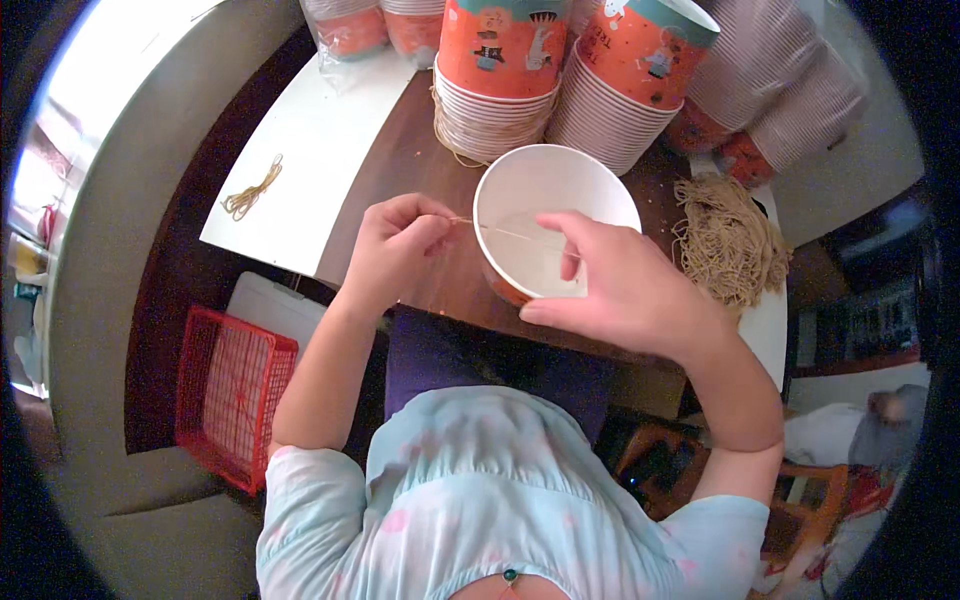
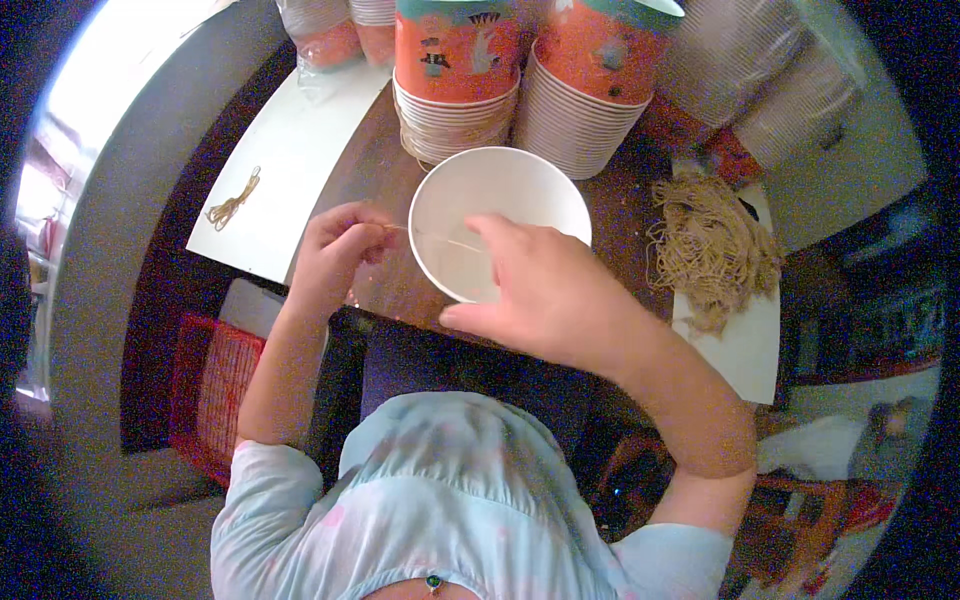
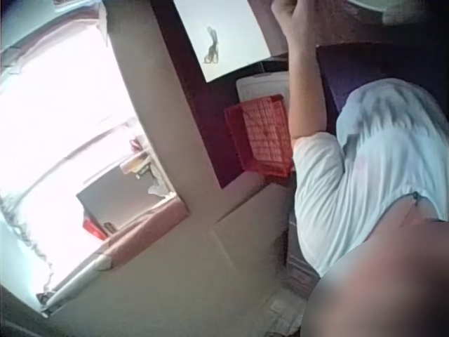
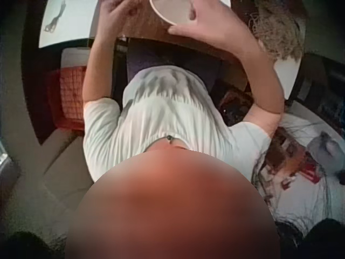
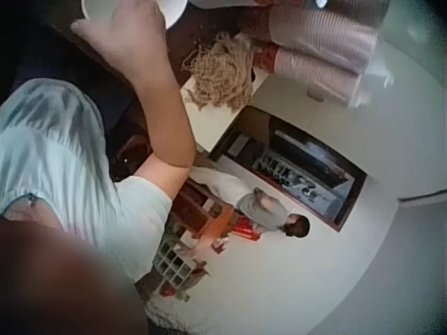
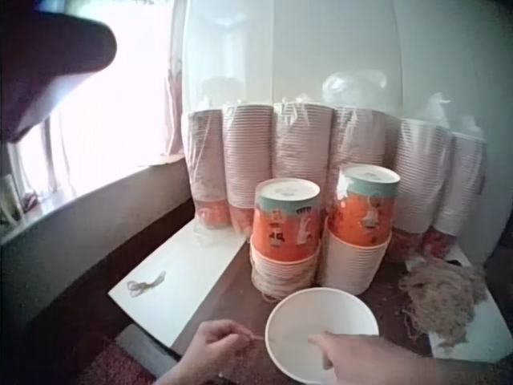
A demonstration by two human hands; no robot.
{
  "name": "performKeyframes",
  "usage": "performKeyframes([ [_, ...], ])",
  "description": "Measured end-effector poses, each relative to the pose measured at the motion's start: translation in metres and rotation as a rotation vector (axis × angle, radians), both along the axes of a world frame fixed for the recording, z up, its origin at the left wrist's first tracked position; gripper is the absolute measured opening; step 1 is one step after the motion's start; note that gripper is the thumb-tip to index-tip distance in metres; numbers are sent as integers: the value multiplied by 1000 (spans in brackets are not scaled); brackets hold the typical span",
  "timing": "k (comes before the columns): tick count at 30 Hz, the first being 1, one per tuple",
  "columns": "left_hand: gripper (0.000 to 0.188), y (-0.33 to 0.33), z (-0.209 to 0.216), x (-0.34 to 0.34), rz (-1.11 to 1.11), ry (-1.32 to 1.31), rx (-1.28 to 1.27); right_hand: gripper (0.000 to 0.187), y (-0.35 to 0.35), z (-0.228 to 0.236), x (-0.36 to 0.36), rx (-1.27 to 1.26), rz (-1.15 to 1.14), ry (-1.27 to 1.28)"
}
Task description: Tying thin decorative or functional strings onto the rims of paper bowls or cups.
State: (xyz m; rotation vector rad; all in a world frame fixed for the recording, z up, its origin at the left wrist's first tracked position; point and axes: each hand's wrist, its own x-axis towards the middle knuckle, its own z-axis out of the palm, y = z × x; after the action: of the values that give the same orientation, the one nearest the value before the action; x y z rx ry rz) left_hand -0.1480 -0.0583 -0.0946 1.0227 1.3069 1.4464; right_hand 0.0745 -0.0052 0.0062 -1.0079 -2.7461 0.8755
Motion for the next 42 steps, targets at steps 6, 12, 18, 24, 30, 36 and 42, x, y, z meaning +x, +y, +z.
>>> performKeyframes([
  [6, 10, -18, 1, 9, -68, -161, 261, 27, -2, -30, 10, 428, -66, 62],
  [12, 10, -28, -2, 21, -138, -68, 289, 29, -6, -20, 10, 193, -95, 212],
  [18, 10, -27, -11, 26, -124, -49, 301, 22, -32, -35, 12, 346, 50, 82],
  [24, 10, -28, -8, 30, -218, -555, 117, 13, -18, -41, 20, 411, 6, 51],
  [30, 8, -27, -25, 41, -330, -899, 262, 12, -16, -41, 22, 414, -7, 55],
  [36, 12, -35, -34, 30, -101, -781, 63, 12, -13, -44, 26, 425, -19, 80],
  [42, 17, -37, -20, 30, -340, -201, -366, 14, -12, -48, 24, 429, -28, 111],
])
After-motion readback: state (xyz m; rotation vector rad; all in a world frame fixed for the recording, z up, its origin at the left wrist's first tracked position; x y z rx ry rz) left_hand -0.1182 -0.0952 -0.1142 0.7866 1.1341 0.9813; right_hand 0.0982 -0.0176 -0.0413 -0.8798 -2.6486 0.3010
